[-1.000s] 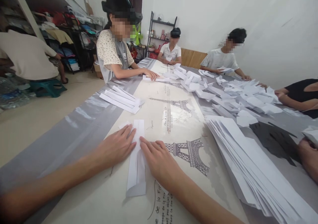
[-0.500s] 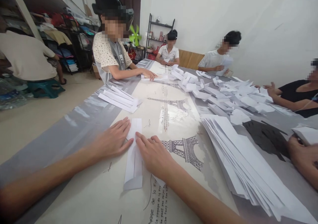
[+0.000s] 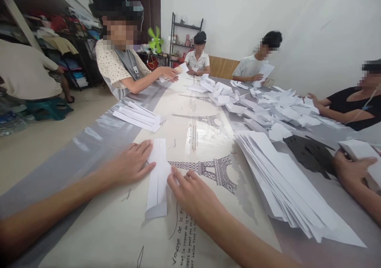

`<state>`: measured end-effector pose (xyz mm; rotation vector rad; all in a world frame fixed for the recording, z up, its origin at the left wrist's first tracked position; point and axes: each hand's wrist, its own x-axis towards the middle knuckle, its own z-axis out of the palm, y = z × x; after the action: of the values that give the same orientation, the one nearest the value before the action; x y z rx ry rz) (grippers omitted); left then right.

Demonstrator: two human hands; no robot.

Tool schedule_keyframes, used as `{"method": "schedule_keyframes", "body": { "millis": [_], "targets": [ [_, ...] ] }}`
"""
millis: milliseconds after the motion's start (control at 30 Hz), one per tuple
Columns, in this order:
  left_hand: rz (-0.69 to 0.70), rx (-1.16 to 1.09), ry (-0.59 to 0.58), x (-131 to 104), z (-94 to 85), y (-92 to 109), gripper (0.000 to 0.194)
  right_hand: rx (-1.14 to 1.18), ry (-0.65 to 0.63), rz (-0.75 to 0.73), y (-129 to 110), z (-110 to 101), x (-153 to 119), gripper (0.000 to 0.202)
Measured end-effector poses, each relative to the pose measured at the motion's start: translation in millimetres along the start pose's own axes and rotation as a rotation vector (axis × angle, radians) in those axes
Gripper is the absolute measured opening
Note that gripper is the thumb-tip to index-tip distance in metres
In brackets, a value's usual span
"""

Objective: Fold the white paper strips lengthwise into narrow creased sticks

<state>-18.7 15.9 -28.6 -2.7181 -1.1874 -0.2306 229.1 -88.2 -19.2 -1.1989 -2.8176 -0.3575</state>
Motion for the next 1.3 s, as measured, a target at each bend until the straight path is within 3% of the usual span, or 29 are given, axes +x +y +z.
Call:
{"method": "schedule_keyframes", "body": {
  "millis": [167, 333, 467, 567, 667, 800, 900, 1000, 1100, 1300],
  "targets": [
    [-0.003, 0.005, -0.012, 0, 0.6, 0, 0.061, -0.054, 0.035, 0.017, -12, 1, -48, 0.071],
    [-0.006, -0.01, -0.019, 0, -1.0, -1, 0.061, -0.118, 0.053, 0.01, -22, -15, -74, 0.091],
    [-0.02, -0.02, -0.043, -1, -0.3, -1, 0.063, -0.152, 0.025, 0.016, -26, -26, -87, 0.093],
    [-0.033, -0.026, -0.064, -2, 0.4, 0, 0.063, -0.114, 0.041, -0.022, -16, -27, -93, 0.083],
    [-0.039, -0.047, -0.065, -3, 0.6, 1, 0.062, 0.025, 0.002, 0.004, 2, -30, -76, 0.062],
    [-0.049, -0.06, -0.083, -4, 2.0, 0, 0.065, 0.152, -0.029, 0.148, 18, -33, -3, 0.031],
    [-0.05, -0.048, -0.072, -3, 3.1, 0, 0.067, 0.086, -0.064, 0.154, 17, -18, 61, 0.027],
    [-0.043, -0.053, -0.03, -3, 3.2, 0, 0.063, 0.046, -0.069, 0.145, 13, 4, 99, 0.032],
    [-0.035, -0.075, -0.005, -4, 3.9, 1, 0.062, 0.017, -0.069, 0.161, 11, 20, 104, 0.039],
    [-0.121, -0.136, -0.06, -5, 9.1, 2, 0.075, -0.008, -0.068, 0.142, 8, 25, 79, 0.043]
  ]
}}
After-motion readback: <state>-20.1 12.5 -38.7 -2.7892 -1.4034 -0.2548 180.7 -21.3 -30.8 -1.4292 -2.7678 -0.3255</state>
